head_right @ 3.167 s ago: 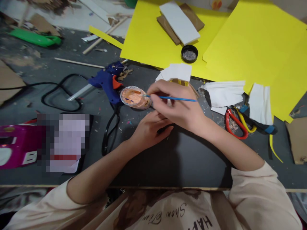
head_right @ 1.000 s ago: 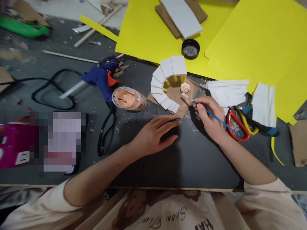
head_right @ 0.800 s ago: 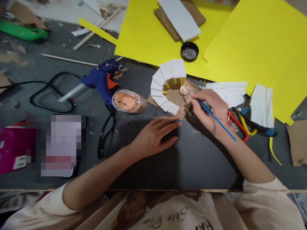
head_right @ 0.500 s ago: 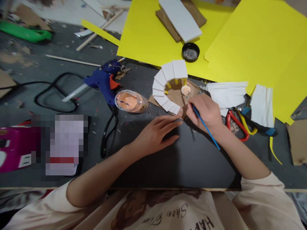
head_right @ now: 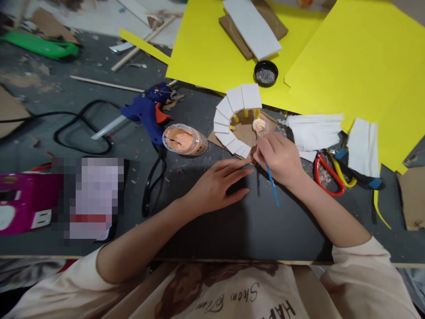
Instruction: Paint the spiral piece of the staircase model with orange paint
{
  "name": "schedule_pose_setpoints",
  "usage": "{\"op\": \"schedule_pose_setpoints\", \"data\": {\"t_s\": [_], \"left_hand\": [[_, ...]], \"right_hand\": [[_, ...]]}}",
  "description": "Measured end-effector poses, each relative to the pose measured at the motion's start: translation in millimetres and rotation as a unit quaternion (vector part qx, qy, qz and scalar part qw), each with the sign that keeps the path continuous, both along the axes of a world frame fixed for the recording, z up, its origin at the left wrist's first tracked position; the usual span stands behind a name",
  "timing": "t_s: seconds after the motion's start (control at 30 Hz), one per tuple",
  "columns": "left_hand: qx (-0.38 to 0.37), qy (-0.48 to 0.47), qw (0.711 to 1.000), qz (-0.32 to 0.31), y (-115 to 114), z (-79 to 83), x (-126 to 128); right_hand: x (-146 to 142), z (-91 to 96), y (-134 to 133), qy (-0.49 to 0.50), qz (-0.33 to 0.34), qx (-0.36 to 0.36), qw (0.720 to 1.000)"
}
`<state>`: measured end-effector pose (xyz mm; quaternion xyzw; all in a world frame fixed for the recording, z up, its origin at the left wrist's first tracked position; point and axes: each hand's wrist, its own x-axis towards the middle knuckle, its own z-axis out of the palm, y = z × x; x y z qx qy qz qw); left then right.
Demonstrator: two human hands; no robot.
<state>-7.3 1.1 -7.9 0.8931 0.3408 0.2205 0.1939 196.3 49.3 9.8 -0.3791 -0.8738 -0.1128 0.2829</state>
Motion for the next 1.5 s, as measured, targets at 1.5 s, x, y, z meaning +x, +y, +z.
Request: {"op": "schedule_pose_setpoints", "data": {"t_s": [1.5], "left_hand": [[0.008,-0.001,1.0,-0.003,1,-0.1,0]], "right_hand": [[6,-8.9,2,0.09,-0.004,-0.027,0.996]]}}
